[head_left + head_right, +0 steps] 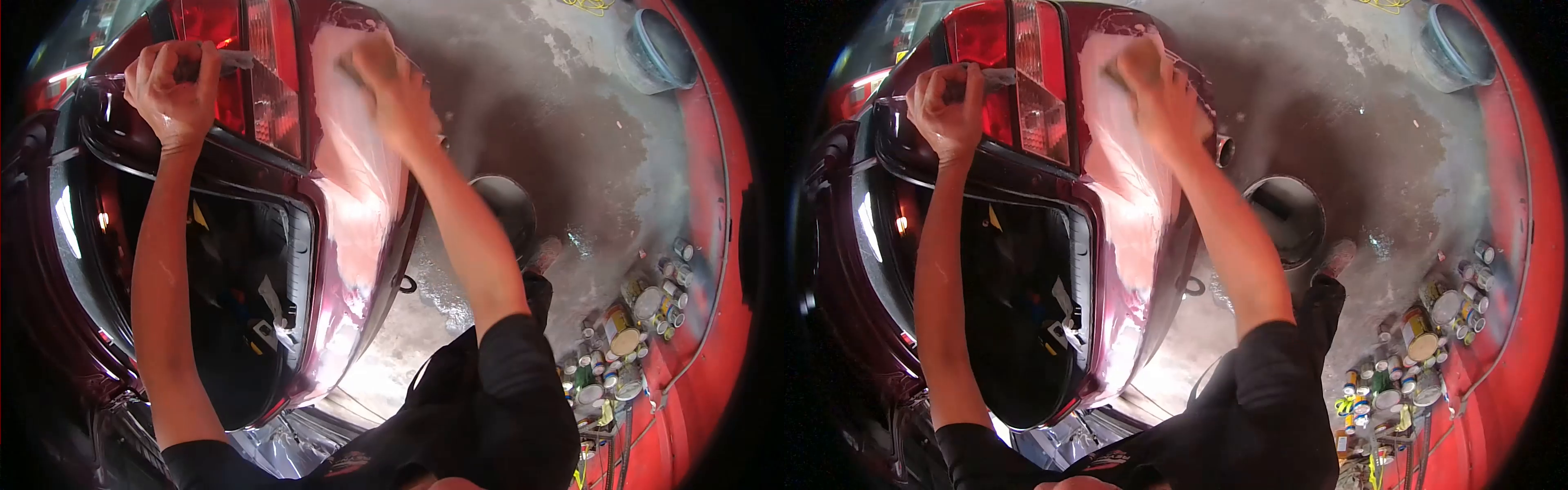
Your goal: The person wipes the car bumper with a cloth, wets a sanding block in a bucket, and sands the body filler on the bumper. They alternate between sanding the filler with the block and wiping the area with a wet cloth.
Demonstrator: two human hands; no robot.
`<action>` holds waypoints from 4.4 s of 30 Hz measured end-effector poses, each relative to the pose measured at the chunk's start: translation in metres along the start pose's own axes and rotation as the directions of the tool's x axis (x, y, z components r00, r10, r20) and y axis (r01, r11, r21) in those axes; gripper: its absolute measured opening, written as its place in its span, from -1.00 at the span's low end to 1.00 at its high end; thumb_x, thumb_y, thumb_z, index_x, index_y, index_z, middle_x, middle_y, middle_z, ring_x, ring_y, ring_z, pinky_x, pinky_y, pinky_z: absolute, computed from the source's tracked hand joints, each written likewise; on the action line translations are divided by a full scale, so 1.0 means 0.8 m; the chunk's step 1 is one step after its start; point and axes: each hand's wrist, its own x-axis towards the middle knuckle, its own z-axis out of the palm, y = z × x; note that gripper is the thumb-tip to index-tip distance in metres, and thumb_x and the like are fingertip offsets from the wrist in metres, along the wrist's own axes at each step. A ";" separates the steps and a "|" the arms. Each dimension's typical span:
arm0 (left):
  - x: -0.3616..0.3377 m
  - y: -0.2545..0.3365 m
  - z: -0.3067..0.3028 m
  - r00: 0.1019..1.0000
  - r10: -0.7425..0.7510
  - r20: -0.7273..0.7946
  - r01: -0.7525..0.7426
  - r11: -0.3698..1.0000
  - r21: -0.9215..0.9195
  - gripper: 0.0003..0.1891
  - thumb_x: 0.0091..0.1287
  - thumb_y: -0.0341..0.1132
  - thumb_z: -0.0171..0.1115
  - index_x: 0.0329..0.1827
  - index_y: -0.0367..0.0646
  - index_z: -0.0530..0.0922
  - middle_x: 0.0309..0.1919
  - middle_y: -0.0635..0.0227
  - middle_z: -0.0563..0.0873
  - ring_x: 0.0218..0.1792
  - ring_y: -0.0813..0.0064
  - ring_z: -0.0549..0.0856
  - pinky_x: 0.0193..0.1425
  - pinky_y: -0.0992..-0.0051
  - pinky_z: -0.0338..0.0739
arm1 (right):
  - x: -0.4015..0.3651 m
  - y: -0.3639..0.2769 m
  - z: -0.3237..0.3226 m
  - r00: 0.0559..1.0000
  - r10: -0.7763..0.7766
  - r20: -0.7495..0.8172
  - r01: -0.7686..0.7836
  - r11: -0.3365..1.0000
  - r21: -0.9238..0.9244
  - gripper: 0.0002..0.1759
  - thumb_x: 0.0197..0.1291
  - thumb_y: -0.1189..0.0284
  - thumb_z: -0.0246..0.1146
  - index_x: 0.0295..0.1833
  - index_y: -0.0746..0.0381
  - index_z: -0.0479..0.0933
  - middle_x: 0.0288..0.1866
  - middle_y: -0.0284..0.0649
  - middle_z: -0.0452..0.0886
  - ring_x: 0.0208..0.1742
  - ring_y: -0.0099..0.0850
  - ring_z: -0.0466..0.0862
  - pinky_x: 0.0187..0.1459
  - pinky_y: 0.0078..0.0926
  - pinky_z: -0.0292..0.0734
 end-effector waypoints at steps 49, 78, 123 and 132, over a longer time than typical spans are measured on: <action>0.017 0.029 -0.012 0.999 -0.027 0.041 0.023 0.996 0.081 -0.51 0.14 -0.22 0.67 0.19 0.12 0.80 0.05 0.46 0.77 0.13 0.25 0.70 0.30 0.22 0.52 | 0.103 0.132 0.003 0.919 0.088 0.385 -0.301 0.787 0.539 -0.26 0.55 0.31 0.28 0.75 0.02 0.22 0.61 -0.02 0.44 0.40 -0.31 0.57 0.43 -0.34 0.45; -0.423 0.548 0.126 0.514 -0.235 0.825 0.654 0.730 -0.199 -0.80 0.24 -0.31 0.56 -0.09 0.09 0.80 -0.06 0.46 0.66 0.12 0.25 0.60 0.21 0.15 0.43 | -0.568 0.332 -0.247 0.220 0.470 0.855 -0.958 0.270 0.098 -0.31 0.58 0.40 0.30 0.73 0.07 0.29 0.13 -0.43 0.63 0.01 -0.68 0.52 0.13 -0.71 0.44; -0.066 0.172 0.198 0.903 -0.104 0.417 -0.003 0.969 0.247 -0.49 0.33 -0.27 0.33 0.39 0.21 0.63 0.43 0.39 0.57 0.40 0.13 0.51 0.38 -0.03 0.43 | -0.333 0.278 -0.270 0.393 0.381 0.837 -0.837 0.524 0.154 -0.29 0.59 0.39 0.23 0.74 0.23 0.19 0.38 -0.36 0.55 0.16 -0.59 0.51 0.27 -0.63 0.40; -0.172 0.205 0.124 0.701 0.059 0.710 -0.137 0.989 0.053 -0.27 0.30 -0.30 0.28 0.62 0.20 0.43 0.50 0.44 0.46 0.45 0.21 0.39 0.54 -0.07 0.22 | -0.210 0.199 -0.156 0.736 0.301 0.607 -0.553 0.784 0.282 -0.25 0.52 0.36 0.32 0.72 0.22 0.25 0.38 0.07 0.60 0.30 -0.18 0.61 0.39 -0.31 0.43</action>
